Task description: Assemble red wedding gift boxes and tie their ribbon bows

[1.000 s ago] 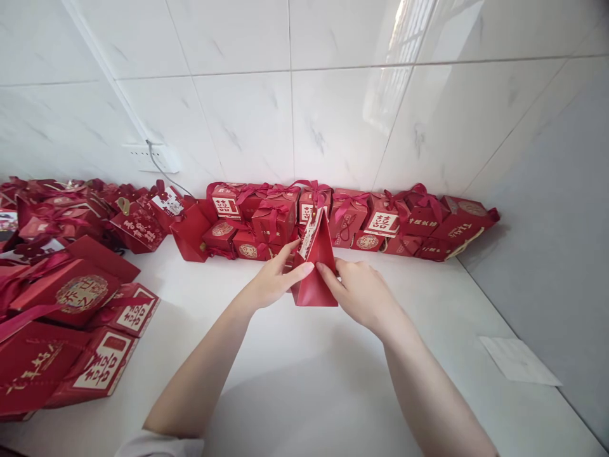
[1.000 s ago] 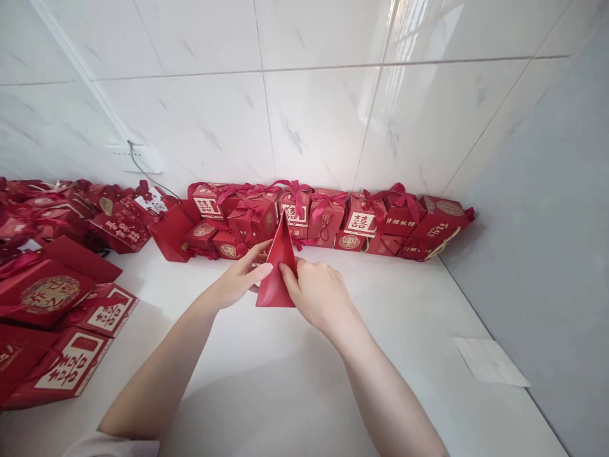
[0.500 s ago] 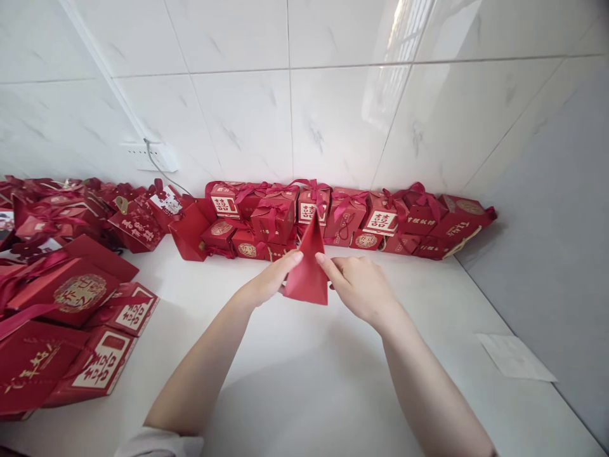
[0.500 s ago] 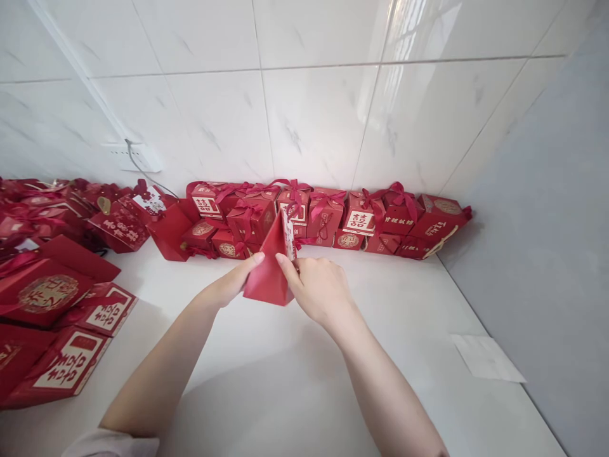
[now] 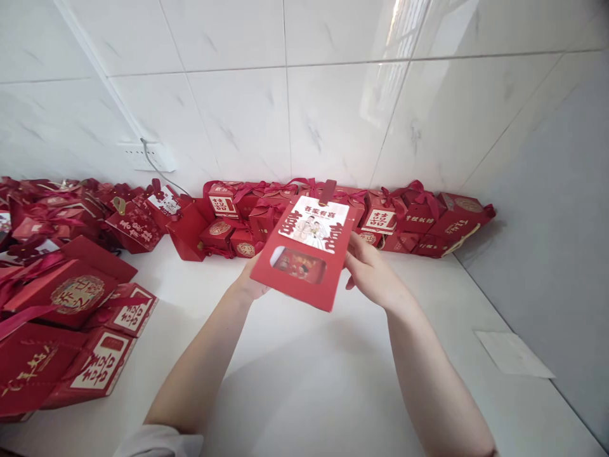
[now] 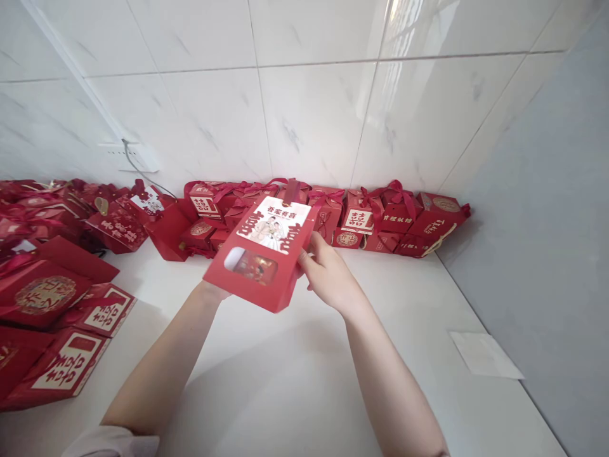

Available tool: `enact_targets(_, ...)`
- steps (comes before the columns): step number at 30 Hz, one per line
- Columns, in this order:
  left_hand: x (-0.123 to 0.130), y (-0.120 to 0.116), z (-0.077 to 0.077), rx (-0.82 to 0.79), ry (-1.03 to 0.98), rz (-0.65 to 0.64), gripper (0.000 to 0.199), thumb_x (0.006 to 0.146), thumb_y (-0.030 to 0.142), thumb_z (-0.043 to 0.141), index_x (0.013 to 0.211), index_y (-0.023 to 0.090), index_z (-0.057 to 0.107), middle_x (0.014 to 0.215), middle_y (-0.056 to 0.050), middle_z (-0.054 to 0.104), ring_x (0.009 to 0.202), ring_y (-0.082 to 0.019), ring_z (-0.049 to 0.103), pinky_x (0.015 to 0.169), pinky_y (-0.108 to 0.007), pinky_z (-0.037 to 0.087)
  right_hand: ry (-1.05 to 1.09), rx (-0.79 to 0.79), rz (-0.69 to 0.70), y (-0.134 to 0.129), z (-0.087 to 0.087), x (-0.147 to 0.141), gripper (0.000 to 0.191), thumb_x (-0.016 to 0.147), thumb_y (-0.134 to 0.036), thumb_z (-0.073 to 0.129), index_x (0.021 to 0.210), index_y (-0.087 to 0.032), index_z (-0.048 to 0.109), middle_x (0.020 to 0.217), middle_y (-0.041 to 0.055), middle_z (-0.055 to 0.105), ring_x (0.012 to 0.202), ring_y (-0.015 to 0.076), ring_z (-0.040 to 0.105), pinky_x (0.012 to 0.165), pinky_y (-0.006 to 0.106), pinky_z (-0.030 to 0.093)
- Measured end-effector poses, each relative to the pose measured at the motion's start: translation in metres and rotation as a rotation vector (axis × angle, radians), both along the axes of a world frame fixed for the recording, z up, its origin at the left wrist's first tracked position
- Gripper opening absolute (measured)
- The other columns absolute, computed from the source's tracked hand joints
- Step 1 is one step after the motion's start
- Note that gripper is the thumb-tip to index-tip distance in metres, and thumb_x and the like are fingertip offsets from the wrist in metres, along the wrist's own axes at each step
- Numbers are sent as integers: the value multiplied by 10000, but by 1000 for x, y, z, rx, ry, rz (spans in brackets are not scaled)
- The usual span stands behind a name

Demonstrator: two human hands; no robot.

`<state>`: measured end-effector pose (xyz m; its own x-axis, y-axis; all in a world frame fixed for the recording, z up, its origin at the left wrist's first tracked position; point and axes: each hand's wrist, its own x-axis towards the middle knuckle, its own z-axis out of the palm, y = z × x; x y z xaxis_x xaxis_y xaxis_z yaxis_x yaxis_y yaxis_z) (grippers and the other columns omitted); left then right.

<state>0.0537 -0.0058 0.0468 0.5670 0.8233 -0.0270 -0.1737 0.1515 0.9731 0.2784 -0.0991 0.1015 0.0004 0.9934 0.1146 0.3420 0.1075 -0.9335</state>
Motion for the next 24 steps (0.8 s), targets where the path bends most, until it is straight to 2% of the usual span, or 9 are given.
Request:
enact_targets(3, 4, -3, 6, -34, 47, 38, 647, 688, 574, 724, 1206, 197, 631, 1195, -102, 695, 1129, -346, 632, 864, -418, 561, 34, 53, -7, 3, -1, 4, 277, 940, -318, 429, 1179, -242, 546, 1157, 57, 669, 763, 170, 647, 439, 214, 460)
enact_targets(7, 15, -8, 12, -91, 10, 35, 840, 746, 843, 410, 1201, 166, 611, 1133, -140, 709, 1117, -342, 642, 882, -457, 553, -46, 61, 69, 7, -3, 10, 192, 911, -272, 470, 1007, -207, 623, 959, 33, 713, 766, 177, 656, 570, 257, 542)
enact_targets(9, 17, -10, 14, -16, 31, 100, 759, 730, 772, 559, 1190, 169, 597, 1104, -135, 718, 1043, -321, 675, 855, -440, 564, -141, 74, 161, 8, -5, 12, 191, 903, -232, 470, 945, -209, 655, 915, 20, 719, 788, 182, 665, 655, 284, 550)
enact_targets(11, 16, -10, 17, 103, 138, 138, 602, 685, 562, 764, 1116, 166, 620, 1039, -109, 734, 934, -286, 703, 791, -393, 577, -302, 111, 192, 8, -9, 12, 213, 891, -186, 473, 900, -222, 683, 902, 13, 725, 812, 191, 668, 698, 296, 528)
enact_targets(13, 11, -9, 21, 233, 311, 109, 478, 667, 441, 813, 1014, 151, 659, 937, -82, 742, 837, -254, 705, 716, -342, 569, -471, 117, 196, 10, -14, 13, 250, 881, -143, 467, 876, -234, 700, 886, 12, 731, 808, 200, 667, 704, 305, 503)
enact_targets(17, 2, -6, 27, 430, 611, -20, 307, 710, 388, 767, 877, 137, 709, 884, -67, 730, 833, -236, 684, 717, -314, 541, -604, 69, 123, 10, -21, 12, 339, 868, -56, 420, 1006, -225, 680, 975, 41, 733, 874, 213, 675, 731, 322, 499)
enact_targets(20, 6, -9, 28, 514, 568, -61, 398, 705, 366, 767, 1038, 160, 695, 1064, -79, 708, 983, -249, 656, 826, -332, 542, -491, 263, 78, 6, -16, 2, 434, 884, -33, 383, 1226, -224, 569, 1197, 70, 667, 1059, 211, 637, 859, 353, 506)
enact_targets(22, 11, -13, 26, 550, 482, -61, 481, 694, 337, 773, 1130, 171, 653, 1124, -76, 687, 1011, -243, 644, 845, -329, 540, -454, 455, 204, 3, -11, -8, 487, 893, -51, 421, 1328, -255, 504, 1352, 71, 572, 1222, 221, 544, 977, 391, 466)
enact_targets(24, 15, -16, 23, 579, 460, -78, 395, 720, 288, 735, 1087, 159, 661, 1081, -64, 696, 965, -232, 652, 806, -308, 534, -476, 566, 327, 2, -8, -16, 483, 906, -72, 465, 1340, -278, 506, 1423, 63, 511, 1291, 232, 479, 1035, 419, 427)
